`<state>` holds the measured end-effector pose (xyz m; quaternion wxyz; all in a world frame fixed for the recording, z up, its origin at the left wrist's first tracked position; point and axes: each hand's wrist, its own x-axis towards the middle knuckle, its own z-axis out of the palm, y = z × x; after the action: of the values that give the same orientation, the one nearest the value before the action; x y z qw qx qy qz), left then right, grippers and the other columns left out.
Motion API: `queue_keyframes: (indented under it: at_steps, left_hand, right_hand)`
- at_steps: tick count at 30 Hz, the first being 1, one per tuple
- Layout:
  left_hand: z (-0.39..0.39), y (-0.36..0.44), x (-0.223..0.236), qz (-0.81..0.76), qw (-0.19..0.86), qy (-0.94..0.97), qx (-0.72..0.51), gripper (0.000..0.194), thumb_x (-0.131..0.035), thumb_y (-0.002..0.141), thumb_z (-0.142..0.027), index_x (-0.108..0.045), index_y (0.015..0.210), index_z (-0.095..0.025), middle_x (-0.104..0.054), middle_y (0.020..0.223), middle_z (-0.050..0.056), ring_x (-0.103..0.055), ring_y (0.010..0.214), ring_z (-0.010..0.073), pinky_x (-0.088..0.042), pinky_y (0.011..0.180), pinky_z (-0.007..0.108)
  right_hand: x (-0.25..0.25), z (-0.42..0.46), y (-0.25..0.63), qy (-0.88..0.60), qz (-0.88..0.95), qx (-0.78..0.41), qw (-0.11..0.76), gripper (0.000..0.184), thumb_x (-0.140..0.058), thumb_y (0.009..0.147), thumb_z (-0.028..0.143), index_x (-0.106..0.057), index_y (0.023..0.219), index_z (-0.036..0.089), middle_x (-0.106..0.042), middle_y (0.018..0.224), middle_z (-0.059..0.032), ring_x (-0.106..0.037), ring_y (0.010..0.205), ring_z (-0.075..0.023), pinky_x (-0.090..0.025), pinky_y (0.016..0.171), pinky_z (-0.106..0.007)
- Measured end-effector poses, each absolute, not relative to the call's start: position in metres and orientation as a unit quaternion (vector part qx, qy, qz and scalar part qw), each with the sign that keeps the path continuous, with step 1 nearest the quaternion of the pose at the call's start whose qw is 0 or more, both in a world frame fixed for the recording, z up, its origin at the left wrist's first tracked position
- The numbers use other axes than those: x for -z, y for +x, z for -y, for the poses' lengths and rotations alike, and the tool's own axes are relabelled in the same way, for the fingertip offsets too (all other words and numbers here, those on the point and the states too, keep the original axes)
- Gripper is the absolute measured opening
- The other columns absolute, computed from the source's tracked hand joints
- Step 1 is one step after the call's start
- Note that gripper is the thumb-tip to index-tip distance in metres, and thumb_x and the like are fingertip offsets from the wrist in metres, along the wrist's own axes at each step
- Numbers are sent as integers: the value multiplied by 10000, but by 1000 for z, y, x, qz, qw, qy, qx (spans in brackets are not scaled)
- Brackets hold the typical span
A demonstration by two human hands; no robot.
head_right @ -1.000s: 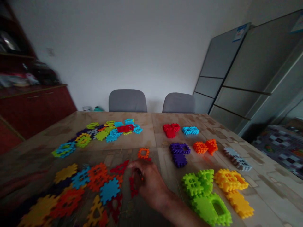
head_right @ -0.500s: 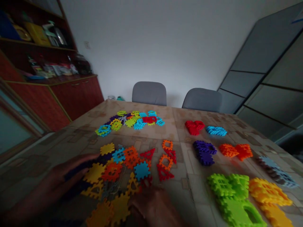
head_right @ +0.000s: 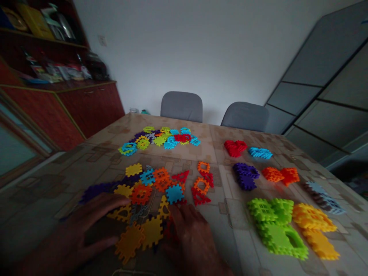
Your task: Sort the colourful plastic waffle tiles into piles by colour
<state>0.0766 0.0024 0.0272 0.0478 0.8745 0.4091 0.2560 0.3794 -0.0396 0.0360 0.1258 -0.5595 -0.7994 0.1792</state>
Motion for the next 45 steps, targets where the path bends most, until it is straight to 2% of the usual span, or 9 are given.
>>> queue_keyframes:
  at_steps: [3, 6, 13, 20, 26, 32, 37, 40, 45]
  left_hand:
    - [11, 89, -16, -384, 20, 896, -224, 879, -849, 674, -614, -508, 1450, -380, -709, 1300, 37, -713, 1095, 307, -610, 917, 389]
    - [20, 99, -7, -352, 21, 914, -200, 946, -876, 616, -636, -516, 1444, -352, -715, 1277, 66, -710, 1077, 310, -606, 912, 379]
    - [25, 105, -2, -348, 36, 909, -225, 598, -747, 822, -388, -562, 1389, -348, -717, 1252, 40, -714, 1071, 239, -595, 899, 266]
    - [21, 101, -7, -377, 65, 883, -272, 412, -591, 971, -418, -557, 1381, -399, -747, 1226, -15, -760, 998, 189, -596, 884, 228]
    - [13, 103, -15, -433, 162, 814, -352, 310, -490, 1005, -285, -635, 1263, -378, -780, 1148, -59, -777, 940, 152, -613, 816, 200]
    - [16, 99, 1, -404, 223, 840, -287, 385, -527, 991, -266, -587, 1348, -395, -768, 1188, -61, -755, 1023, 149, -589, 878, 207]
    - [14, 95, -11, -399, 185, 850, -291, 371, -508, 1004, -271, -601, 1332, -417, -760, 1201, -68, -752, 1018, 133, -562, 915, 188]
    - [11, 89, -24, -381, 155, 876, -253, 405, -599, 950, -275, -608, 1328, -421, -749, 1224, -52, -739, 1060, 166, -564, 941, 224]
    - [17, 80, -25, -356, 140, 912, -146, 828, -844, 701, -259, -506, 1443, -404, -674, 1358, 17, -685, 1175, 263, -568, 984, 313]
  right_hand:
    - [-31, 38, 379, -565, 798, -179, 112, 744, -803, 698, 131, -554, 1395, 212, -617, 1360, -146, -650, 1147, -338, -562, 959, -489]
    - [-28, 36, 382, -563, 800, -170, 120, 627, -733, 766, 115, -574, 1364, 216, -623, 1353, -137, -666, 1116, -311, -566, 957, -475]
    - [-35, 36, 390, -555, 816, -125, 104, 496, -618, 857, 112, -582, 1346, 188, -687, 1239, -130, -695, 1041, -283, -595, 892, -433]
    - [-37, 26, 413, -608, 792, -3, 49, 423, -649, 867, 112, -650, 1286, 164, -673, 1283, -198, -685, 1080, -363, -602, 859, -513]
    - [-31, 43, 380, -462, 863, -131, 158, 545, -671, 894, 187, -539, 1422, 157, -607, 1410, -139, -564, 1285, -286, -467, 1103, -420]
    - [-13, 43, 360, -417, 877, -187, 149, 651, -652, 872, 221, -454, 1490, 167, -587, 1430, -123, -511, 1309, -290, -329, 1188, -494]
    - [-8, 40, 361, -423, 873, -194, 149, 632, -671, 872, 224, -482, 1471, 148, -632, 1353, -141, -532, 1268, -304, -342, 1163, -529]
    - [-10, 41, 364, -423, 870, -200, 156, 702, -730, 858, 295, -463, 1488, 136, -595, 1411, -157, -500, 1309, -325, -345, 1158, -536]
    - [-8, 43, 367, -427, 867, -195, 165, 735, -724, 848, 259, -430, 1514, 155, -598, 1416, -140, -497, 1315, -325, -351, 1153, -535]
